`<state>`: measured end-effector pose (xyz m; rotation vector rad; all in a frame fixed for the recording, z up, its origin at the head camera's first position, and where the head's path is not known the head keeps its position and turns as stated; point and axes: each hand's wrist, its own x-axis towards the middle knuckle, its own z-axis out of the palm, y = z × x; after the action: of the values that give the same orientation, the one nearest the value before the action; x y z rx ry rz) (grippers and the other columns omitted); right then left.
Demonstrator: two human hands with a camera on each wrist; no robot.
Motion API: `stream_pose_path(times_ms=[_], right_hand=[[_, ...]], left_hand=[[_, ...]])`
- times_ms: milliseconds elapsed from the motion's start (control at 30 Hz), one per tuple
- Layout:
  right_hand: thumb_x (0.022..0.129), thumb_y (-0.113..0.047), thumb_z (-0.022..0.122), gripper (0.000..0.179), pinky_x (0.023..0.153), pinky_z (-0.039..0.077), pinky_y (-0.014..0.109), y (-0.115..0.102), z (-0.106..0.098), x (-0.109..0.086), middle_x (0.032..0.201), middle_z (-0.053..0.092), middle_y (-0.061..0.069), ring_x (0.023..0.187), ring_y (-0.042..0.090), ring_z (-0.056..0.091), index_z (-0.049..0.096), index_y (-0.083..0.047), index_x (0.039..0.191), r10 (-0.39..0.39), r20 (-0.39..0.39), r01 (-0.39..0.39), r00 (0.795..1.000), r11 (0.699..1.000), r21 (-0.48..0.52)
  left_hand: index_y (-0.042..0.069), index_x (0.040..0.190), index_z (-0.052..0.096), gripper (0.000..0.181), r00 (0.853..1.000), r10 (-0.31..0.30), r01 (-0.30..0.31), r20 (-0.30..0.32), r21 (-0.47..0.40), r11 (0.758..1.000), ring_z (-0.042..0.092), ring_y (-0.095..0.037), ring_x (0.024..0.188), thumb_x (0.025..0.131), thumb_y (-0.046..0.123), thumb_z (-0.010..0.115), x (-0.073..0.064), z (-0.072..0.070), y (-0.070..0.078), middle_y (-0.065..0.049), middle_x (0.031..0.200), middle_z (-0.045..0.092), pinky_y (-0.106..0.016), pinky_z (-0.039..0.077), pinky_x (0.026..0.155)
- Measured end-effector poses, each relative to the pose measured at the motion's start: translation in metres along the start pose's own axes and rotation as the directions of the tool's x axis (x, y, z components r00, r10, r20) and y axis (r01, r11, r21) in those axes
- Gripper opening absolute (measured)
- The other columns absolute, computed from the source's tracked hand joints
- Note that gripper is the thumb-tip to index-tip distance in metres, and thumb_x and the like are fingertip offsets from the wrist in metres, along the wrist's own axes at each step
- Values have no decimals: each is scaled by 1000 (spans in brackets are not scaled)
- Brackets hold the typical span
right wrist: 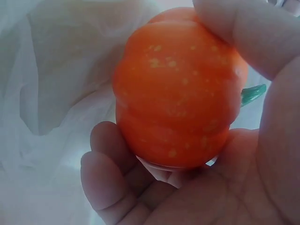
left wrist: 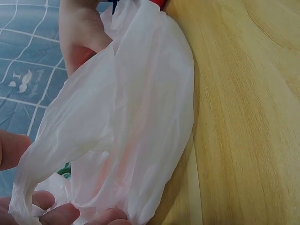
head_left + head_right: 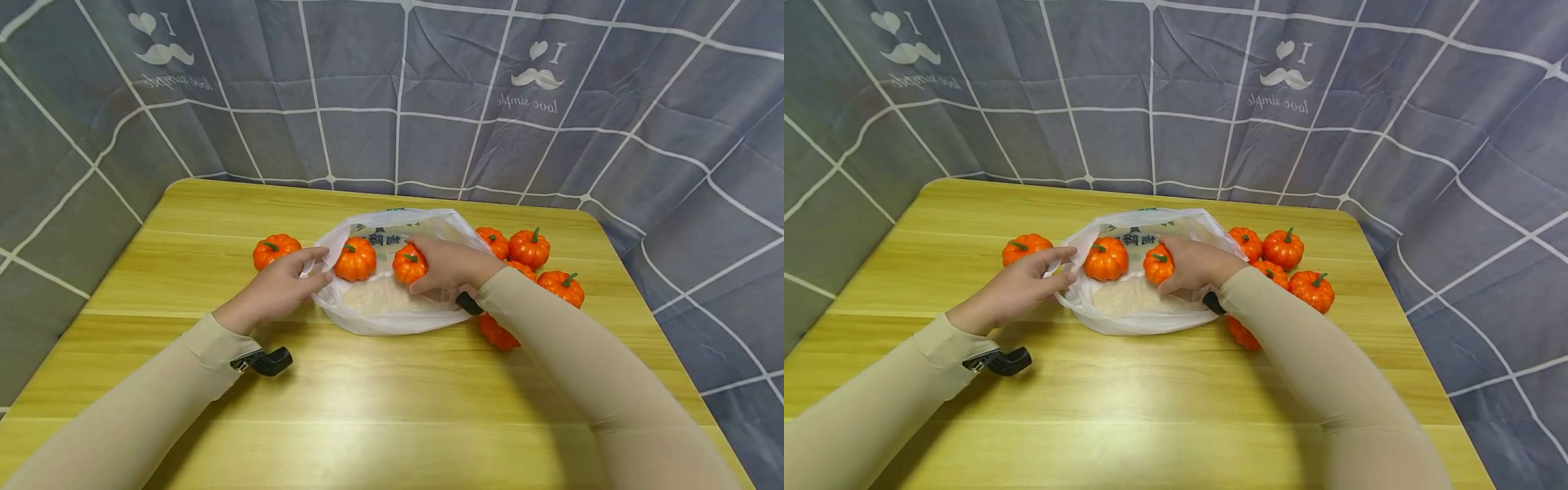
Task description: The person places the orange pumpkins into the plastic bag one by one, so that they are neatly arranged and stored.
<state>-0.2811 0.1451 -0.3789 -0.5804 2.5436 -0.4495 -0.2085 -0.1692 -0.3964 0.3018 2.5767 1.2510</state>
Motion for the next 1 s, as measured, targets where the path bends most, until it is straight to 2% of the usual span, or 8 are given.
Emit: stream_pose_path(times_ms=[267, 467, 767, 1000], right_hand=[[89, -34, 84, 103, 111, 46, 44, 2, 2, 5, 158, 45, 7, 128, 28, 52, 20, -20, 168, 54, 36, -55, 998, 998, 30], [88, -34, 85, 103, 120, 40, 48, 4, 3, 9, 158, 46, 10, 135, 30, 50, 22, -17, 168, 59, 39, -59, 998, 998, 15], [88, -33, 86, 104, 120, 40, 48, 5, 4, 11, 157, 47, 11, 135, 30, 51, 22, -17, 168, 45, 32, -46, 998, 998, 32], [89, -37, 85, 105, 122, 38, 49, 5, 3, 13, 161, 44, 12, 139, 31, 50, 20, -15, 168, 32, 26, -32, 999, 999, -3]], left_hand=[[7, 162, 41, 66, 1000, 5, -5, 0, 8, 1000, 35, -42, 156, 106, 36, 61, -1, 0, 2, -16, 168, 39, -62, 30, 124], [7, 162, 41, 67, 1000, 6, -6, 1, 7, 1000, 34, -40, 156, 106, 37, 60, 0, 1, 1, -15, 168, 39, -62, 30, 125], [8, 162, 40, 67, 1000, -3, 3, 6, 4, 1000, 34, -41, 156, 105, 38, 61, 0, 1, 2, -15, 169, 38, -62, 30, 124], [10, 162, 41, 66, 1000, -11, 11, 7, 10, 1000, 34, -42, 156, 105, 38, 60, 0, 1, 6, -16, 169, 37, -64, 31, 124]])
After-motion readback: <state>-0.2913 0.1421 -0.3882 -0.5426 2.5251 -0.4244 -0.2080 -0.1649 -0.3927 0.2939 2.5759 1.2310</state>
